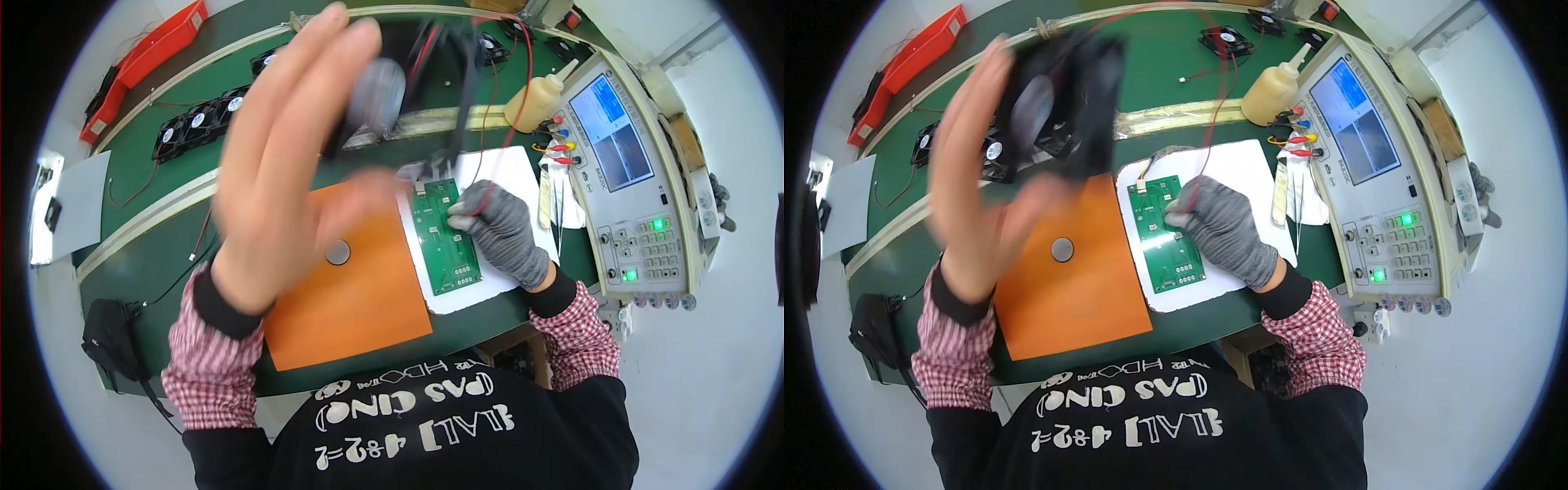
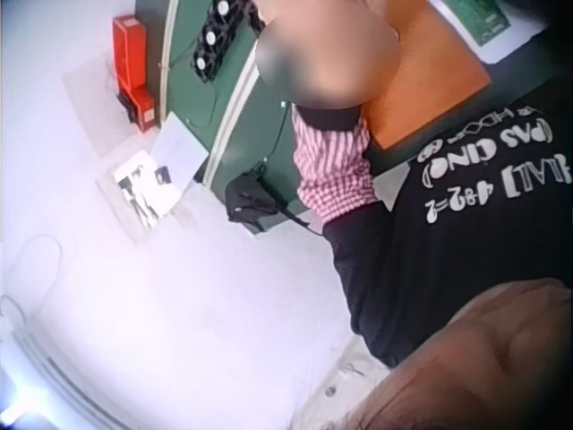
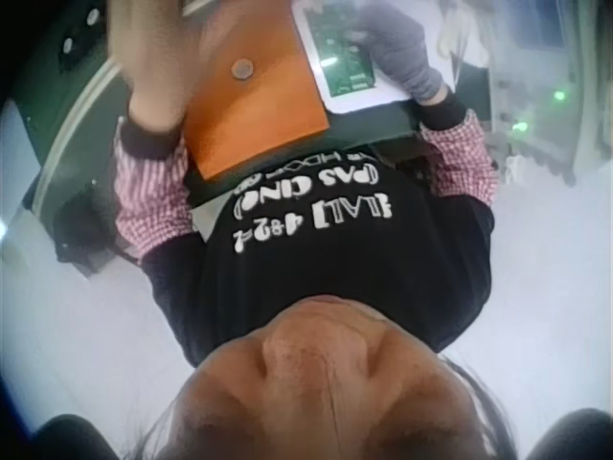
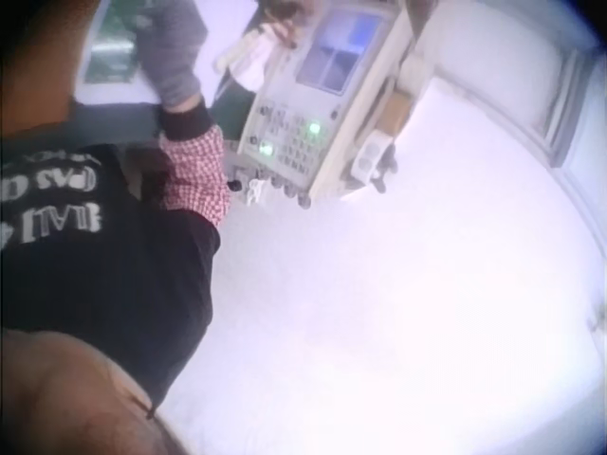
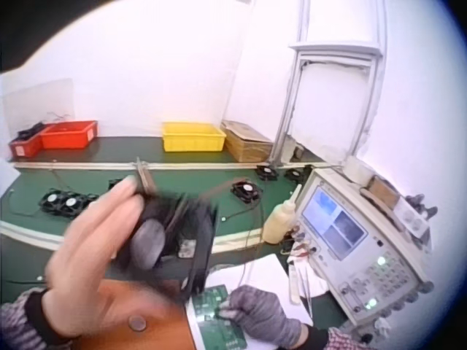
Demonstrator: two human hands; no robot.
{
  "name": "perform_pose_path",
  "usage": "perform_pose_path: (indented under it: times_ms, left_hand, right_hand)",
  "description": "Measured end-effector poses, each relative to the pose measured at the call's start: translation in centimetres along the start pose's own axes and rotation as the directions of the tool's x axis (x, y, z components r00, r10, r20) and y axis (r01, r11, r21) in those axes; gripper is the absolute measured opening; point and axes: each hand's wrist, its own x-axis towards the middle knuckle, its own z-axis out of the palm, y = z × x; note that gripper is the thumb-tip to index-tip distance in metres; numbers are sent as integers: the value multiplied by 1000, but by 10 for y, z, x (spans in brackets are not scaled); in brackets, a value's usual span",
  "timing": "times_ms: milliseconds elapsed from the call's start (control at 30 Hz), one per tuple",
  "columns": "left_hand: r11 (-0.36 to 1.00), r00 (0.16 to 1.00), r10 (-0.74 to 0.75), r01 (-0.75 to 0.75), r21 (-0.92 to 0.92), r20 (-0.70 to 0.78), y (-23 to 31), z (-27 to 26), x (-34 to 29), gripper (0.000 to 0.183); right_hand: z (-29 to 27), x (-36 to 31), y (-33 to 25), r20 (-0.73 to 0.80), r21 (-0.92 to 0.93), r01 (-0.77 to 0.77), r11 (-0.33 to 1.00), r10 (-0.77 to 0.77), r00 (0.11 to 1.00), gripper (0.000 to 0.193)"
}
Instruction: The person tests multiple small black cooling fans by connecting them to a green circuit board using red and black wires. They pick up each fan, connect the wires to the board, observe the fan spinning, and then disconnect and place the fan aside. The process is repeated for several fans on a green workbench.
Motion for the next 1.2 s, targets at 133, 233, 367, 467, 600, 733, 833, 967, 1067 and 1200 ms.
perform_pose_path:
  times_ms: [133,233,367,467,600,733,833,967,1067,1200]
  left_hand:
    - [907,893,-320,194,373,315,-52,57,-38,40]
    - [940,862,-252,110,323,440,-79,68,-76,23]
    - [999,895,-19,33,-23,447,-30,24,-59,17]
    - [931,828,365,-336,-144,426,17,-6,-77,20]
    - [835,799,367,-509,210,476,16,-41,-98,18]
    - [842,982,-141,54,536,122,-27,-58,-98,17]
    - [875,952,-303,294,385,-39,-11,-53,-103,20]
    - [962,881,-269,267,60,388,36,-36,-116,22]
    - [931,698,-300,363,40,650,48,-31,-115,30]
    - [910,750,-313,413,-42,583,42,-20,-95,69]
  right_hand:
    - [4,2,1,-205,172,-53,984,88,975,16]
    - [-4,6,-3,-209,75,21,997,-5,978,21]
    - [-9,6,-27,-138,-256,216,942,-257,956,40]
    - [4,11,-42,0,-290,500,816,-522,853,55]
    - [-5,5,-42,123,-348,475,808,-463,878,38]
    - [-18,23,-30,42,-714,246,655,-311,949,22]
    - [-15,14,-19,1,-436,35,899,-38,999,16]
    - [-5,5,-7,42,66,-166,984,163,986,14]
    - [0,4,-4,47,47,-120,992,118,992,14]
    - [-2,6,-1,81,-70,-17,997,22,996,15]
